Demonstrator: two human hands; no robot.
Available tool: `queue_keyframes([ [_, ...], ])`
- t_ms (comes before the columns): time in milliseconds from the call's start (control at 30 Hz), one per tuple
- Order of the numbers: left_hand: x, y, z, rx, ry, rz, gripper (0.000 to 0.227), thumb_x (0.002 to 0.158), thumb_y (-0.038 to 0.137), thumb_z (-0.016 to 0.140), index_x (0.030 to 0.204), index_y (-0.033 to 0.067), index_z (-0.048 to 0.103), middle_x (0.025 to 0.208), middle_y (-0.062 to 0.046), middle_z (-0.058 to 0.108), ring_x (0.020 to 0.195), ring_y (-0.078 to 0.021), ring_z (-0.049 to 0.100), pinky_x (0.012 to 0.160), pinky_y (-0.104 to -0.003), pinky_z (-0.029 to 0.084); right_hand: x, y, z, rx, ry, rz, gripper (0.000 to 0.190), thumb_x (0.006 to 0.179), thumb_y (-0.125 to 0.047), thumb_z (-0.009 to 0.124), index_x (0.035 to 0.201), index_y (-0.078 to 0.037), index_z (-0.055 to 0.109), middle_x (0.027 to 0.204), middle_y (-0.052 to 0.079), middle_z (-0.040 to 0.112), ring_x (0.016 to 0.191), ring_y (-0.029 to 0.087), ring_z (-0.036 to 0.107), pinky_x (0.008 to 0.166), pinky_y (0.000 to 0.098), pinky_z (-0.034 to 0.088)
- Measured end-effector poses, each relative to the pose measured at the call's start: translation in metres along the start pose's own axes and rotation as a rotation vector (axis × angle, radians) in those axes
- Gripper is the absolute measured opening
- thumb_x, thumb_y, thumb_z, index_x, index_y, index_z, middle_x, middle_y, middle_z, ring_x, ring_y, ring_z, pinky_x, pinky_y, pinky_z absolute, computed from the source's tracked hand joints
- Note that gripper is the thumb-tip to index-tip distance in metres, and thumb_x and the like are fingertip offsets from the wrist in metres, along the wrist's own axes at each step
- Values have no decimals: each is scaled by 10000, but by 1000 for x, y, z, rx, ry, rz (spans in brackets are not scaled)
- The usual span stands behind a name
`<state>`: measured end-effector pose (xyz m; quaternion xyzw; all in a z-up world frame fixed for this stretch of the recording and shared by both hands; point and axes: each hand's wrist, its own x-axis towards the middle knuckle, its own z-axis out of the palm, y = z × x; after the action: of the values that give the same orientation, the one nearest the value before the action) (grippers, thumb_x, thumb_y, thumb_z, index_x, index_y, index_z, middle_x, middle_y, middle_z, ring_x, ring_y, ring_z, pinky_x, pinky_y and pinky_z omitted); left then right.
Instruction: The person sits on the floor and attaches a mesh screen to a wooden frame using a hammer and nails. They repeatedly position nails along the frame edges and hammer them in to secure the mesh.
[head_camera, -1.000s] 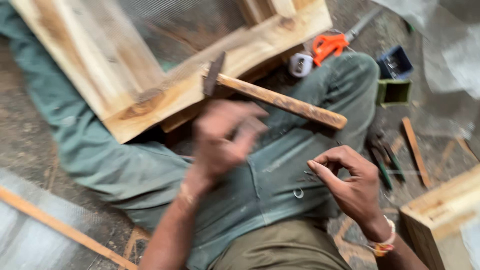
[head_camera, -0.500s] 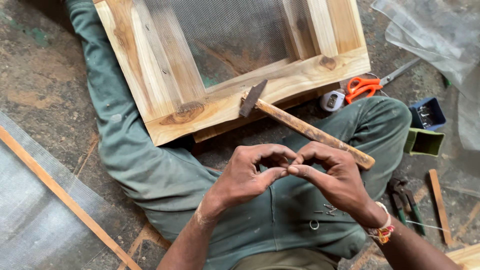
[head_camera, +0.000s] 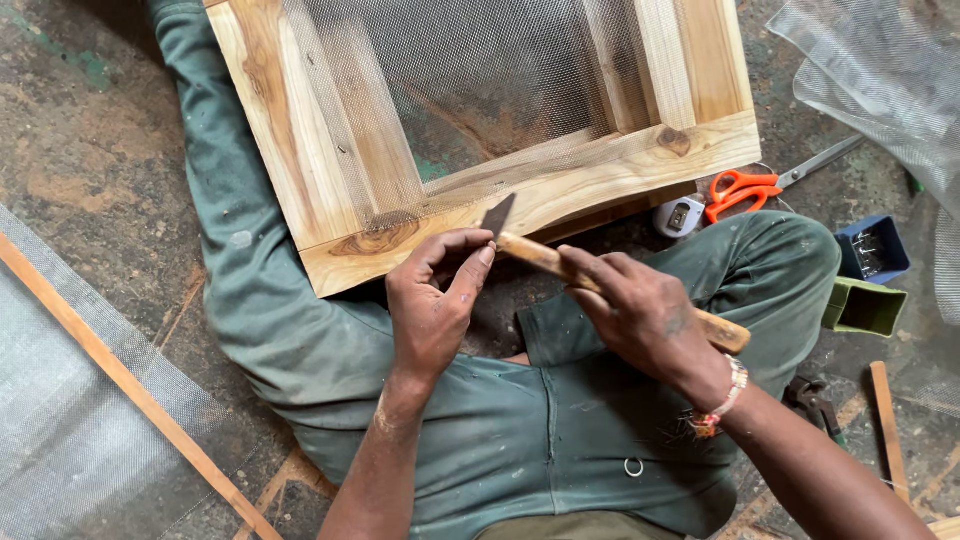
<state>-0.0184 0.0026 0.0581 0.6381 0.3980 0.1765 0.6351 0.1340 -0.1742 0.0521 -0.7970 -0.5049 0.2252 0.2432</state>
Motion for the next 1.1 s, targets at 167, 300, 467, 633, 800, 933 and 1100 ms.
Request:
queue_keyframes([
  [167, 2, 2, 2, 94, 23, 56, 164, 942, 95, 742, 1086, 20, 759, 917, -17, 755, 797, -49, 678, 721, -216, 559, 21, 6, -4, -108, 35, -119, 492, 887, -280, 779, 1319, -108, 621, 1060, 134, 701, 922, 309, 684, 779, 428, 557],
  [300, 3, 6, 4, 154, 45, 74, 187, 941, 101, 739, 1112, 26, 758, 907, -29, 737, 774, -60, 657, 719, -225, 547, 58, 30, -13, -383, 106, -307, 573, 1019, -343, 640, 1507, -78, 502, 1549, 139, 530, 1452, 317, 467, 1214, 463, 342],
  [467, 10, 14, 9, 196, 70, 122, 160, 937, 110, 751, 1076, 31, 766, 918, -43, 773, 774, -68, 674, 717, -236, 549, 75, 56, -10, -536, -78, -260, 742, 1022, -507, 487, 1638, -114, 356, 1716, 62, 314, 1597, 238, 233, 1317, 455, 96],
  [633, 38, 8, 29, 258, 44, 193, 146, 954, 142, 735, 1062, 55, 782, 947, -64, 803, 792, -85, 720, 692, -254, 561, 68, 72, -9, -330, -68, -274, 850, 952, -577, 510, 1618, -82, 330, 1685, 94, 318, 1570, 260, 239, 1294, 470, 114],
  [800, 82, -11, 69, 339, -44, 158, 131, 946, 171, 707, 1028, 103, 784, 975, -59, 806, 651, -142, 699, 577, -305, 557, 71, 81, -14, -307, -73, -296, 890, 932, -581, 536, 1614, -50, 324, 1682, 122, 317, 1566, 257, 247, 1291, 449, 143],
  [933, 94, -30, 91, 389, 0, 338, 94, 940, 136, 718, 989, 92, 785, 963, -76, 780, 808, -164, 745, 744, -328, 616, 68, 87, -20, -306, -59, -299, 891, 917, -568, 561, 1606, -49, 337, 1681, 126, 327, 1561, 259, 275, 1288, 436, 185],
  [1100, 92, -41, 98, 483, 24, 344, 99, 924, 108, 709, 987, 76, 778, 918, -86, 769, 826, -204, 719, 775, -381, 577, 65, 92, -23, -314, -39, -293, 886, 914, -558, 584, 1606, -57, 347, 1675, 119, 343, 1558, 256, 296, 1289, 434, 202],
])
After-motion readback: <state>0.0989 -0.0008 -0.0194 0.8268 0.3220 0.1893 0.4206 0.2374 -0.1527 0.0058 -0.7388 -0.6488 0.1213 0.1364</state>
